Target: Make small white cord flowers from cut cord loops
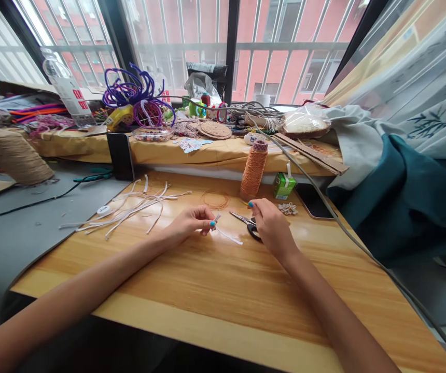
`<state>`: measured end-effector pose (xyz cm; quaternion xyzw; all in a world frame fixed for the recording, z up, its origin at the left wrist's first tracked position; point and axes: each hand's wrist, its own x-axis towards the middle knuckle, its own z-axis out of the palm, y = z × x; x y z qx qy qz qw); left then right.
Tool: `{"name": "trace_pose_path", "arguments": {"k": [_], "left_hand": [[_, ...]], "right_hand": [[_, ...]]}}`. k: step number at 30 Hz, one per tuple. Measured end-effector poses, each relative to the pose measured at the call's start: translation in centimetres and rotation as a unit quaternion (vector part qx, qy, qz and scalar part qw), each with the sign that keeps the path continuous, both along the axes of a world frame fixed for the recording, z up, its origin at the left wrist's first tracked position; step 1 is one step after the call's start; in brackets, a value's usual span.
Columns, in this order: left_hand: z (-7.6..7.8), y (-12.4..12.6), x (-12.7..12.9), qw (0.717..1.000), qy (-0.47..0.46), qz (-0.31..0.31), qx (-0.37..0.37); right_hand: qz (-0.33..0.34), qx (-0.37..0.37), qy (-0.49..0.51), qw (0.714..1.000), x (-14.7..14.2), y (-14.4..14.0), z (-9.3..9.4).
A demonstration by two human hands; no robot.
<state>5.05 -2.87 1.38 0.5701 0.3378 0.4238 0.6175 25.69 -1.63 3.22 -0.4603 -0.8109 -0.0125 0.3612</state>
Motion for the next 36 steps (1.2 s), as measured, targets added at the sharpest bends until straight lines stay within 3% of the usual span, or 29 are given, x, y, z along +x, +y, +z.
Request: {"name": "trace_pose_path", "arguments": {"k": [4, 7, 12, 20, 28, 33, 36], "left_hand": [[-0.4, 0.1, 0.4, 1.0, 0.024, 0.018, 0.011], [-0.6, 0.1, 0.5, 0.999, 0.024, 0.028, 0.015], [-0.4, 0.1, 0.4, 1.0, 0.016, 0.025, -0.007], [-0.6, 0.1, 0.3, 0.998, 0.024, 0.035, -0.035], [-0.4, 0.0, 0.4, 0.998, 0.04, 0.043, -0.037], [-0.7, 0.0, 0.6, 0.996, 0.064, 0.058, -0.02], [-0.7, -0.3, 0.8, 0.992, 0.096, 0.076, 0.03]], "right_hand": [[0.073, -0.151, 0.069, 0.983, -1.7, -1.9, 0.9], [0.11, -0.184, 0.034, 0.976, -2.8, -2.9, 0.6], [0.119, -0.203, 0.04, 0.971, -2.7, -2.9, -0.3], [0.119, -0.223, 0.048, 0.966, -2.6, -2.7, -0.3], [0.104, -0.19, -0.02, 0.976, -2.6, -2.6, -0.8], [0.095, -0.181, -0.021, 0.979, -2.5, -2.6, -0.9], [0.081, -0.172, -0.016, 0.982, -2.5, -2.7, -0.8]]}}
